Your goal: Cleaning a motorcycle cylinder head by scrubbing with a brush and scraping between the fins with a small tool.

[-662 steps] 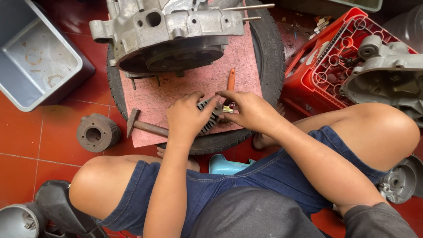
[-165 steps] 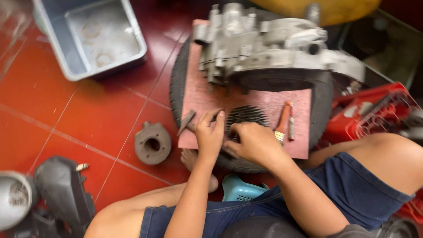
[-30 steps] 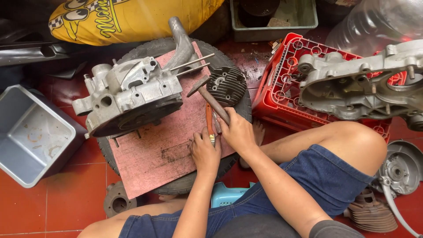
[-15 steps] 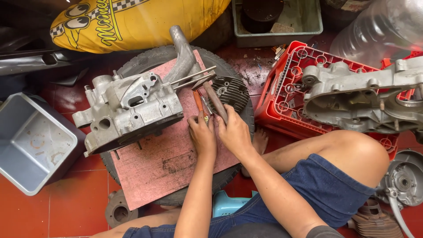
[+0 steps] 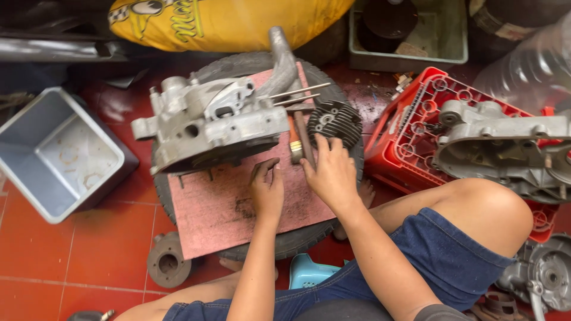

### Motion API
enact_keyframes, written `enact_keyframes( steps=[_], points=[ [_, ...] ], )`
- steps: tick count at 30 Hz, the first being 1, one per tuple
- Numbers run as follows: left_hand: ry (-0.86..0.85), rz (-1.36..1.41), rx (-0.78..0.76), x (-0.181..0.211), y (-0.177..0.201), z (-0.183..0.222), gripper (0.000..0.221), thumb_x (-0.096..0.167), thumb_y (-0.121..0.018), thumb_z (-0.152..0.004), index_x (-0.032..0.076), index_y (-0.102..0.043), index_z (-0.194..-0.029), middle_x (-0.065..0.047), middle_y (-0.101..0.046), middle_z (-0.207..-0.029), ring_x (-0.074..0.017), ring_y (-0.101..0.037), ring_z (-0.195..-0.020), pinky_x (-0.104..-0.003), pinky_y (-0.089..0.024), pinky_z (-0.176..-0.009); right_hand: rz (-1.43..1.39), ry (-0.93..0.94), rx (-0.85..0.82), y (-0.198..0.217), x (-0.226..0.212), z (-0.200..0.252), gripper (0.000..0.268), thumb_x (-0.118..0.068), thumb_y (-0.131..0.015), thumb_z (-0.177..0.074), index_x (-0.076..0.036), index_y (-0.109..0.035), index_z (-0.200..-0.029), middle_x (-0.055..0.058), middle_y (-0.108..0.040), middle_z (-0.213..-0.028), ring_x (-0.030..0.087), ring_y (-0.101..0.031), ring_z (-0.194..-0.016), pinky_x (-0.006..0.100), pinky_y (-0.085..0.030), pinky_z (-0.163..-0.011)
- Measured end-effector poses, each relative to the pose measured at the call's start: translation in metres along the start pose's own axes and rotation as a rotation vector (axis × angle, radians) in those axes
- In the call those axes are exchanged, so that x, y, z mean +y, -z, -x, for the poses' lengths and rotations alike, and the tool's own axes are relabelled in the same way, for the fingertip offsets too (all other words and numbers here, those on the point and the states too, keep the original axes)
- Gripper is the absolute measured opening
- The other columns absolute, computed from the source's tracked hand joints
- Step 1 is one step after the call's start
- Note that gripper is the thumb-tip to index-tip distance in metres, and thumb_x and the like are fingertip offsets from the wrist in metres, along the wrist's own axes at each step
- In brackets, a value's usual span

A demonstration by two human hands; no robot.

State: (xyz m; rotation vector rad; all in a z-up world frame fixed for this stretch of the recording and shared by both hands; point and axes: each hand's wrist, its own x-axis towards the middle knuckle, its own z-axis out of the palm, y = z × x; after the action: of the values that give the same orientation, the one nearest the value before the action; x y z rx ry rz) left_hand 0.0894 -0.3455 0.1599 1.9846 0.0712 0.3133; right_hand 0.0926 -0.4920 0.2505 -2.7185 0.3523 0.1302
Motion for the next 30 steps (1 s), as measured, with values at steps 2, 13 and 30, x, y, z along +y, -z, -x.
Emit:
enact_keyframes(
  steps=[2,13,30],
  points=[
    [0.101,0.012,0.072,0.003,0.027,0.003,0.016,0.013,-0.07,-0.089,0.015,-0.078,-0.103,-0.007,-0.074,-0.094,-0.0264,-0.073,-0.097,-0.037,-0.054,-0.09,0.076,0.045,-0.019,0.002,-0.011,0.01,0.06,-0.042,-0.073,-0.087,-0.015,-0.055,-0.137,0.015,-0.059,-0.121,0.042,-0.066,-0.106,0.056,-0.055,-0.087],
    [0.426,0.085,0.848,-0.092,0.221,0.052,0.015,0.014,-0.07,-0.091,0.01,-0.078,-0.103,-0.011,-0.076,-0.098,-0.0256,-0.073,-0.099,-0.035,-0.056,-0.09,-0.315,0.537,-0.745,-0.085,-0.184,0.128,0.038,-0.023,-0.071,-0.086,-0.013,-0.071,-0.122,0.018,-0.076,-0.102,0.035,-0.077,-0.093,0.045,-0.061,-0.078],
    [1.277,0.243,0.83,-0.266,0.269,0.131,0.087,0.04,-0.083,-0.077,0.005,-0.049,-0.148,-0.025,-0.051,-0.145,-0.0394,-0.05,-0.138,-0.05,-0.042,-0.112,-0.274,0.018,-0.872,-0.388,-0.237,0.148,0.106,-0.053,-0.065,-0.096,-0.001,-0.002,-0.162,0.033,-0.025,-0.161,0.04,-0.027,-0.153,0.056,-0.021,-0.123]
  ],
)
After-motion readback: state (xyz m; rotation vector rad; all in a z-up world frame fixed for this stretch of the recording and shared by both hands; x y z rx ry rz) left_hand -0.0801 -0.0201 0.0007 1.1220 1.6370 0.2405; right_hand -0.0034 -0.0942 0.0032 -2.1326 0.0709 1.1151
